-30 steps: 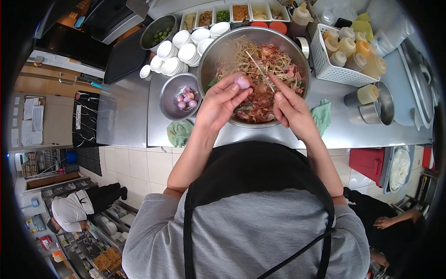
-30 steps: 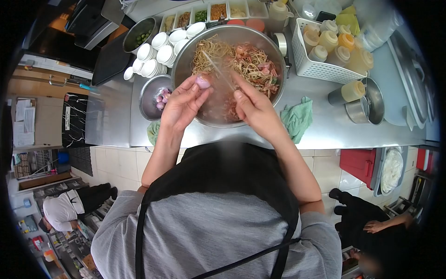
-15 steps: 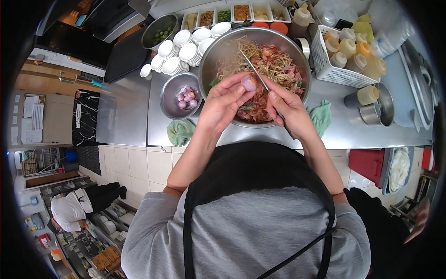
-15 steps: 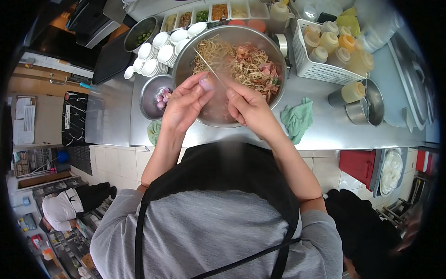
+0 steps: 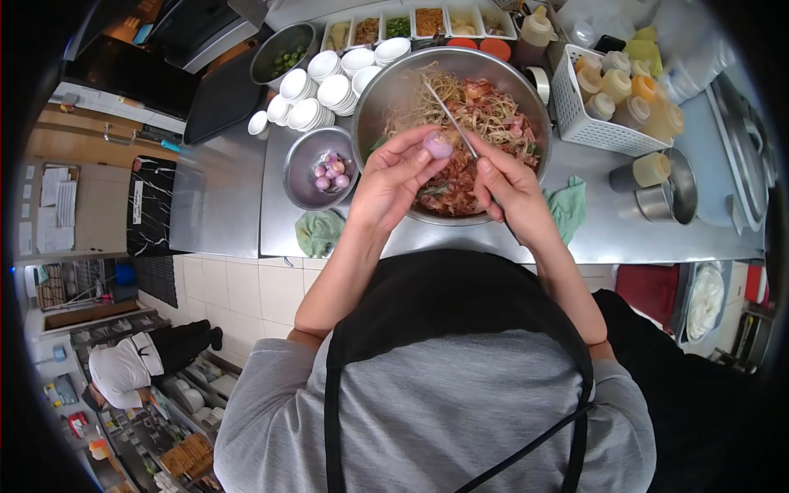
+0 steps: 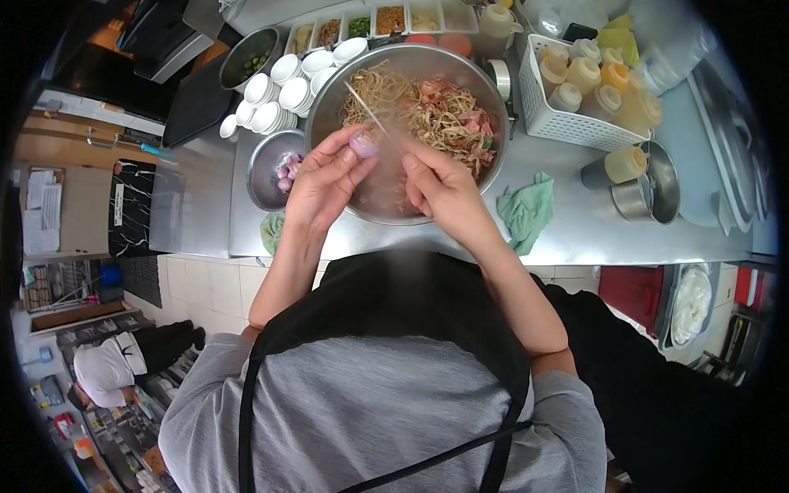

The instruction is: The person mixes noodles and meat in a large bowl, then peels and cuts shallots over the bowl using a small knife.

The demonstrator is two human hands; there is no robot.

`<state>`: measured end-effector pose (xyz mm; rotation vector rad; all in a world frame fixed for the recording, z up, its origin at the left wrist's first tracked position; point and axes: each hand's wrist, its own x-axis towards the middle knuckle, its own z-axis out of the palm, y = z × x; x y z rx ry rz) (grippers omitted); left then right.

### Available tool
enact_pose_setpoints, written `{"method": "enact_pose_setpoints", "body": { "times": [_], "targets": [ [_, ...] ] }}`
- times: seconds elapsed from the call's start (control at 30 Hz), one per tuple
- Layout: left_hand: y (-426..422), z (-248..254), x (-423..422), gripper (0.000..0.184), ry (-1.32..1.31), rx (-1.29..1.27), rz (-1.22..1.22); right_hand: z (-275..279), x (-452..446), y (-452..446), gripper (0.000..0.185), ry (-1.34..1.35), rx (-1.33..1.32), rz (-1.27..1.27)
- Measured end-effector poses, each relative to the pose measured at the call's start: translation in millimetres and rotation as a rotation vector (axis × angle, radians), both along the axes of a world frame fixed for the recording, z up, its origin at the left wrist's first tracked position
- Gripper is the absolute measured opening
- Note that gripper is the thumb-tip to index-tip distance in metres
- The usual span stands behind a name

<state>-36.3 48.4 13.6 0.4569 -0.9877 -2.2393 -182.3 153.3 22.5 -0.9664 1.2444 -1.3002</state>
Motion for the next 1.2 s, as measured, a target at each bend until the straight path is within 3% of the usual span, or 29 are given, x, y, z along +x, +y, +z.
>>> {"method": "enact_pose_setpoints", "body": {
  "times": [0.2,0.4,0.57,0.9,1.2],
  "targets": [
    [-1,2,1,0.037,-0.011,0.027,-0.033,3,2,0,0.038,0.001,-0.024,-0.08],
    [1,0,-2,0.032,-0.047,-0.047,0.041,5,8,1,0.038,-0.027,-0.024,0.01],
    [-3,-11,3,0.028,-0.14,-0.26,0.06,0,0,1,0.035,-0.083,0.056,0.071],
    [-1,-10,1,0.026,-0.159,-0.214,0.065,0,3,0,0.037,-0.012,0.013,0.068],
    [-2,0,2,0.032,-0.07,-0.085,-0.064,-7,-11,1,0.034,-0.112,0.012,-0.001]
  ]
}}
